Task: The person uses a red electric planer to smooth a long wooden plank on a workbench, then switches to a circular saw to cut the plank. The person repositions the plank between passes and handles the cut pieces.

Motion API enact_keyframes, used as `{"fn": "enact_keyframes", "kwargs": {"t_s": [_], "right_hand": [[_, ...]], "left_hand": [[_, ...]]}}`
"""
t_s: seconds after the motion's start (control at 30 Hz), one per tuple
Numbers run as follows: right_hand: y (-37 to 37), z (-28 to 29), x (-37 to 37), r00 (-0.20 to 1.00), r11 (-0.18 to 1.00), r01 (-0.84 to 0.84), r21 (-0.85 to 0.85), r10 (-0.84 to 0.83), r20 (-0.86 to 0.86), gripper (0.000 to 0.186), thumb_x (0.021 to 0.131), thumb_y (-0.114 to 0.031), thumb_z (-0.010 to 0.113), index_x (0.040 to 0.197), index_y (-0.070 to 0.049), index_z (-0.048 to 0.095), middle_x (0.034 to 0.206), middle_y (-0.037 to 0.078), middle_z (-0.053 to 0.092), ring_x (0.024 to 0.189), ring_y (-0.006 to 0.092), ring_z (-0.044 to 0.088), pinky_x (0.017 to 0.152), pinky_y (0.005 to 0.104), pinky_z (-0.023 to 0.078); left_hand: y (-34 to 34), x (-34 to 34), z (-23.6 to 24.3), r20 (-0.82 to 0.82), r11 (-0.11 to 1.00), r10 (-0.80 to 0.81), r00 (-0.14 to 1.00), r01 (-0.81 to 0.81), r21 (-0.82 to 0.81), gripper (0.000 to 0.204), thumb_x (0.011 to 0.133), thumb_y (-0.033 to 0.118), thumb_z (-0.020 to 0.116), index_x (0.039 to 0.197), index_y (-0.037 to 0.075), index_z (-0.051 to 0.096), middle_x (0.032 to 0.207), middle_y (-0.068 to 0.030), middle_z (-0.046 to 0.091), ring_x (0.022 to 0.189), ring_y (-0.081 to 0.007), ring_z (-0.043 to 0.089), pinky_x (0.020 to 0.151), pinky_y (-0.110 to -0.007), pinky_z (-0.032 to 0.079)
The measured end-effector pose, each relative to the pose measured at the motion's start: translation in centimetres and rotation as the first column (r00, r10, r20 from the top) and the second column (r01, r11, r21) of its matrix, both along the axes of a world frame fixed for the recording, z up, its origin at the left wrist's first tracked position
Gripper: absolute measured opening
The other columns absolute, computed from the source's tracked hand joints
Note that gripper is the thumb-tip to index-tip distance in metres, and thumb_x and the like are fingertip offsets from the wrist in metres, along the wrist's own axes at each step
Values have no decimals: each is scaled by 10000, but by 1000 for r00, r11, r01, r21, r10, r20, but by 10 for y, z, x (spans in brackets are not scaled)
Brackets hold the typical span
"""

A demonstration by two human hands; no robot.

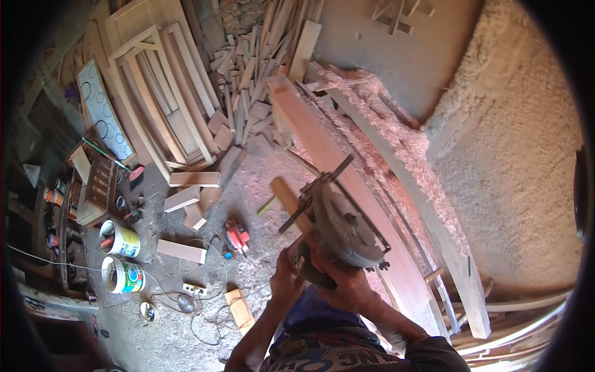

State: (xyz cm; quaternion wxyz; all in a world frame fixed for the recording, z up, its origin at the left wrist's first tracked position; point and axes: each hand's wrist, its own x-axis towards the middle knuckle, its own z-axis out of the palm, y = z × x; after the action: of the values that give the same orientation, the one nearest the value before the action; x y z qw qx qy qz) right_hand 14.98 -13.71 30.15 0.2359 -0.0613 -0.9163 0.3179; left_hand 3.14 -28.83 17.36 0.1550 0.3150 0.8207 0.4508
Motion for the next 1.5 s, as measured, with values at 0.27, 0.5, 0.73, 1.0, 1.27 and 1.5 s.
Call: {"fn": "enact_keyframes", "kwargs": {"t_s": [0.27, 0.5, 0.73, 1.0, 1.27, 1.5], "right_hand": [[15, 1, 134, 951, 941, 190, 280, -247, 186, 728, 782, -154, 827, 1458, -77, 568, 1200, 256, 682, 1116, 470, 663, 959, 559, 522], [43, -28, 227, 910, 909, 235, 346, -330, 250, 708, 846, -126, 758, 1507, -87, 506, 1206, 260, 682, 1091, 475, 662, 933, 553, 524], [67, -72, 272, 905, 914, 293, 280, -359, 227, 685, 856, -110, 739, 1499, -99, 503, 1192, 267, 678, 1096, 489, 653, 937, 581, 511], [71, -86, 281, 871, 942, 297, 156, -334, 360, 616, 942, -176, 613, 1542, -177, 475, 1247, 230, 686, 1158, 430, 659, 1014, 564, 500], [60, -96, 280, 856, 863, 256, 436, -412, 312, 611, 965, -266, 638, 1545, -166, 474, 1309, 190, 655, 1183, 386, 650, 974, 564, 512], [29, -67, 287, 909, 905, 411, -113, -396, 133, 562, 964, -347, 655, 1456, -96, 549, 1232, 199, 674, 1156, 358, 667, 972, 548, 521]], "left_hand": [[156, 138, -142, 296, 720, -488, 821, 187, 668, 754, 986, 438, 568, 1637, 124, 349, 1679, -159, 342, 1548, -266, 341, 1230, -616, 155], [228, 253, -236, 361, 749, -563, 744, 274, 603, 651, 1037, 504, 489, 1608, 199, 417, 1715, -91, 289, 1616, -368, 98, 1193, -724, -69], [242, 293, -255, 579, 779, -556, 597, 133, 612, 658, 1055, 540, 456, 1612, 195, 398, 1705, -119, 287, 1617, -376, 55, 1208, -692, -85], [210, 243, -175, 833, 898, -439, 335, 138, 418, 625, 1058, 517, 483, 1569, 159, 443, 1624, -135, 419, 1543, -366, 277, 1252, -585, 135], [214, 171, 38, 565, 919, -380, 733, 229, 320, 609, 1051, 342, 596, 1538, 17, 432, 1479, -206, 562, 1315, -307, 582, 1058, -406, 493], [232, 209, 49, 170, 874, -434, 885, 368, 317, 586, 1045, 168, 626, 1554, -1, 390, 1427, -174, 591, 1285, -263, 588, 1078, -383, 476]]}}
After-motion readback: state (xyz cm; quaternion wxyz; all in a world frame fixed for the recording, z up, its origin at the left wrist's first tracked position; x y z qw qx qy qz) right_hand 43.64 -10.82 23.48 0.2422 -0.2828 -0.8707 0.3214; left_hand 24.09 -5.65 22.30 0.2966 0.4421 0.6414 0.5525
